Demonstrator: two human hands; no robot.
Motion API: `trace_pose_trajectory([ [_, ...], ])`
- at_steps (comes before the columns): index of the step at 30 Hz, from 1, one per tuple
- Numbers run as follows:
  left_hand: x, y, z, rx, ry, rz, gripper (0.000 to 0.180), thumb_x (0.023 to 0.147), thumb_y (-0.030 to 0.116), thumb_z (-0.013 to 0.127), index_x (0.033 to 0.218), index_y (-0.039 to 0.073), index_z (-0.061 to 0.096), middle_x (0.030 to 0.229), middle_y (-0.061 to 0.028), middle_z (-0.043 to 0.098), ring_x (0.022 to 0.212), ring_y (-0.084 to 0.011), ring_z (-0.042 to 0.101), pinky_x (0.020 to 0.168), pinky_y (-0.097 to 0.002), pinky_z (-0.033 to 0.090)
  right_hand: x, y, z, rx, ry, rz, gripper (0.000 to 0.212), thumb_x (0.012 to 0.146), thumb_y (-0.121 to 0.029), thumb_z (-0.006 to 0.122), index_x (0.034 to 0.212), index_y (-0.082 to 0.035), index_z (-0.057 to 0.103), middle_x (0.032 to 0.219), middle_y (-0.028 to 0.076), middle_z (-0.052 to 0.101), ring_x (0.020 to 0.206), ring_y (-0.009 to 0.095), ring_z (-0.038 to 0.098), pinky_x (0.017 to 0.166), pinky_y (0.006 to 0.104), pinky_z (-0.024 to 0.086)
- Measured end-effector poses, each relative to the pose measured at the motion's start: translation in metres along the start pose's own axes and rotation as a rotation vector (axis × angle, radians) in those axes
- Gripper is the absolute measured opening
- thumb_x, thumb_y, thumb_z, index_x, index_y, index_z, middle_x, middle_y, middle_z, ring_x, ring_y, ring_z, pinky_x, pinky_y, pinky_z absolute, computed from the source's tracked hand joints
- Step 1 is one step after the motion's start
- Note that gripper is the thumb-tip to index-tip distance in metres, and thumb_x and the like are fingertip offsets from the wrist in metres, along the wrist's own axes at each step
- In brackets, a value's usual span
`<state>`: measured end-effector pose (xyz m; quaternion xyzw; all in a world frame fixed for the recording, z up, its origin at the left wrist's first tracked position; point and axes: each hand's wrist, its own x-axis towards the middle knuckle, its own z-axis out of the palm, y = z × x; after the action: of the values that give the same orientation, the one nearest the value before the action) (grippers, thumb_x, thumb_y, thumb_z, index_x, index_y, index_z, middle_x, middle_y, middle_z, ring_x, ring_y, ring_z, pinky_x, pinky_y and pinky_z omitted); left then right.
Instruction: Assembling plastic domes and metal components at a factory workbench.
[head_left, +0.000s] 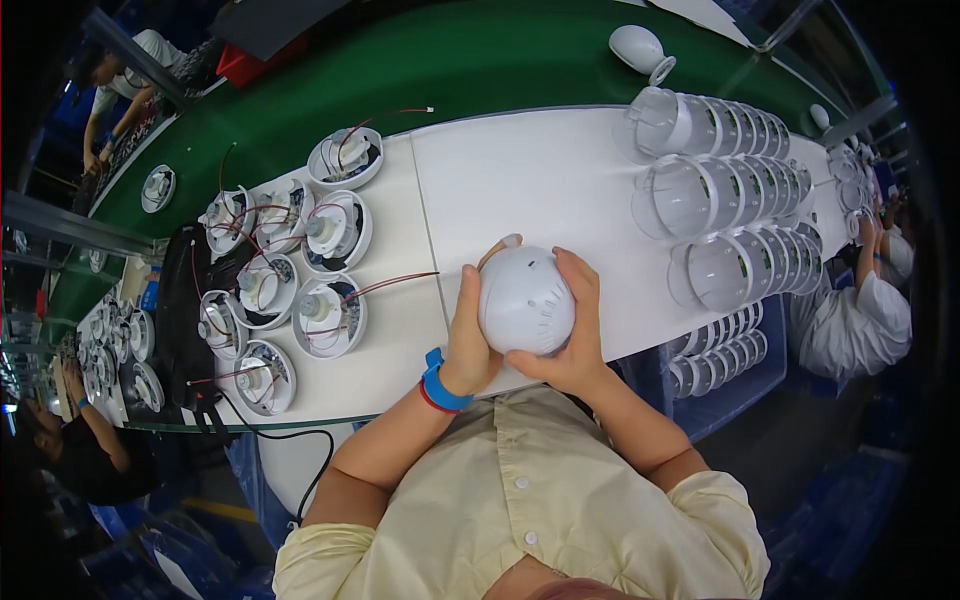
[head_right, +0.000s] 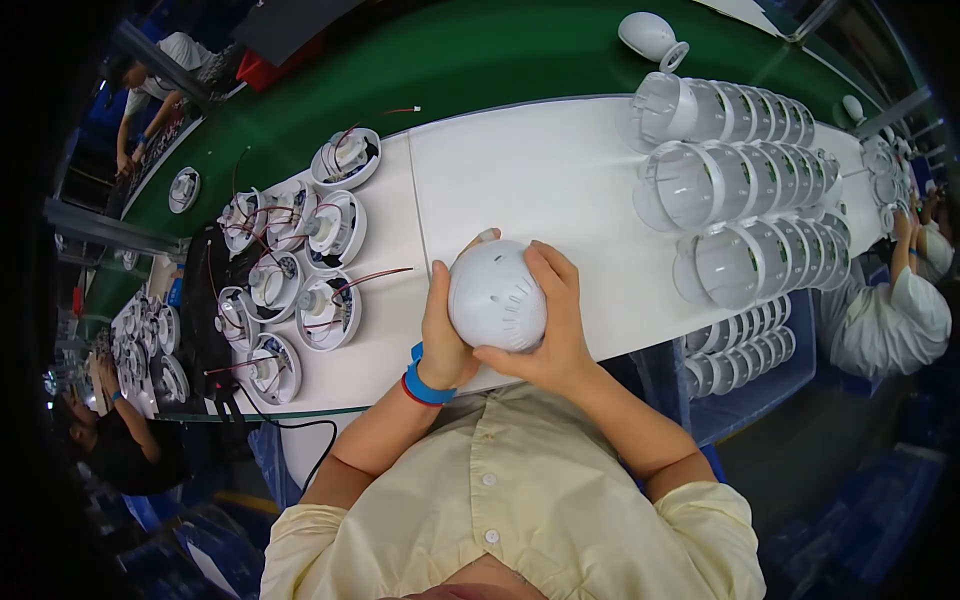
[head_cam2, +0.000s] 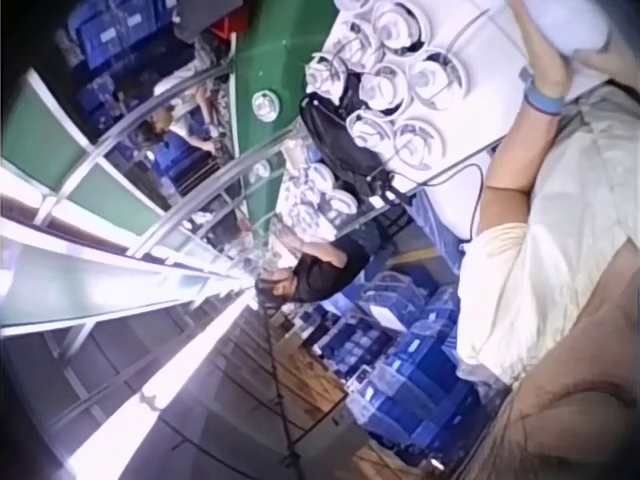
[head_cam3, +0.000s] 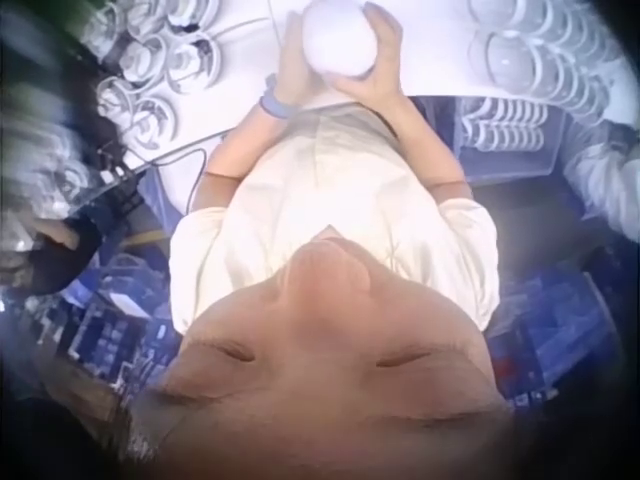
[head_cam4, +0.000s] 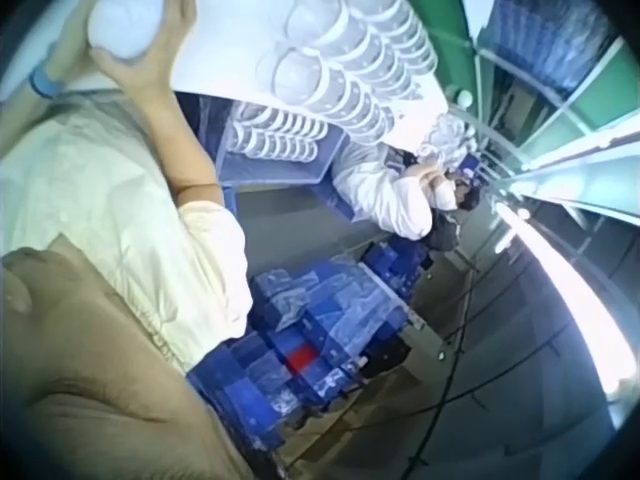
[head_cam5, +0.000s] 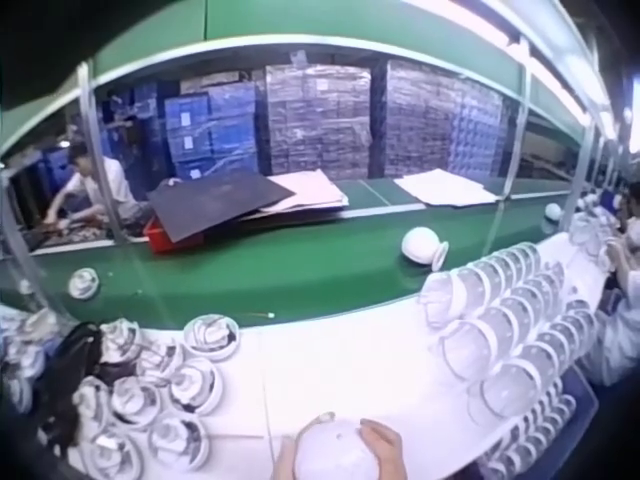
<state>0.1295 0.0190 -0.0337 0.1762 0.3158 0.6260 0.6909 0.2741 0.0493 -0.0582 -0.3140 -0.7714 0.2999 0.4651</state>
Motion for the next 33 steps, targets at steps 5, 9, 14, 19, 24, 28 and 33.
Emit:
trace_pose_trajectory([
  [5,0.016,0.012,-0.004,-0.098,0.143,-0.242,0.067,0.101,0.058,0.030,0.141,0.005,0.043,0.139,-0.0119,0.050,0.128,-0.0260,0.049,0.106,-0.0418,0.041,0.028,-0.007,-0.021,0.101,-0.265,0.250,0.077,0.089,-0.034,0.067,0.146,0.001,0.029,0.140,0.019,0.038,0.131,0.030,0.037,0.111,0.0400,0.029],
  [9,0.030,0.040,-0.004,-0.239,0.067,-0.487,0.069,0.099,0.058,0.030,0.140,0.005,0.044,0.140,-0.0135,0.050,0.129,-0.0293,0.048,0.108,-0.0504,0.038,0.053,0.002,-0.036,0.270,-0.441,0.498,0.052,0.102,-0.024,0.046,0.148,-0.005,0.030,0.142,0.014,0.039,0.132,0.025,0.039,0.110,0.0354,0.030],
  [14,0.035,0.037,-0.006,-0.096,0.035,-0.404,0.073,0.100,0.061,0.026,0.144,0.004,0.038,0.141,-0.0132,0.049,0.129,-0.0286,0.049,0.108,-0.0460,0.039,0.060,0.004,-0.031,0.337,-0.405,0.612,0.069,0.090,-0.025,0.065,0.147,-0.006,0.032,0.139,0.013,0.042,0.128,0.025,0.043,0.108,0.0372,0.034],
  [19,0.029,0.019,0.000,0.108,0.137,-0.016,0.080,0.099,0.064,0.025,0.151,0.003,0.027,0.137,-0.0137,0.051,0.124,-0.0250,0.052,0.103,-0.0370,0.044,0.055,-0.006,-0.016,0.051,-0.264,0.239,0.095,0.068,-0.024,0.084,0.146,-0.006,0.033,0.133,0.013,0.045,0.125,0.026,0.045,0.106,0.0385,0.037],
  [24,0.029,0.018,-0.004,0.045,0.054,0.073,0.079,0.101,0.062,0.024,0.153,0.002,0.023,0.136,-0.0138,0.050,0.123,-0.0219,0.052,0.104,-0.0319,0.041,0.055,-0.009,-0.012,0.015,-0.224,0.124,0.092,0.069,-0.025,0.082,0.145,-0.003,0.034,0.135,0.014,0.042,0.127,0.029,0.043,0.106,0.0404,0.036],
  [28,0.028,0.021,-0.011,0.079,0.016,0.071,0.077,0.102,0.060,0.024,0.152,0.002,0.024,0.138,-0.0138,0.049,0.125,-0.0216,0.050,0.105,-0.0321,0.040,0.037,0.001,0.004,-0.074,-0.117,0.001,0.088,0.073,-0.028,0.078,0.145,-0.002,0.034,0.137,0.015,0.040,0.126,0.030,0.044,0.107,0.0414,0.035],
  [33,0.027,0.016,-0.011,0.031,0.024,0.061,0.076,0.102,0.059,0.024,0.152,0.002,0.026,0.139,-0.0128,0.048,0.125,-0.0217,0.050,0.105,-0.0317,0.040,0.053,0.000,-0.009,0.014,-0.192,0.061,0.080,0.074,-0.024,0.077,0.143,-0.006,0.041,0.137,0.021,0.042,0.127,0.036,0.043,0.106,0.0433,0.037],
])
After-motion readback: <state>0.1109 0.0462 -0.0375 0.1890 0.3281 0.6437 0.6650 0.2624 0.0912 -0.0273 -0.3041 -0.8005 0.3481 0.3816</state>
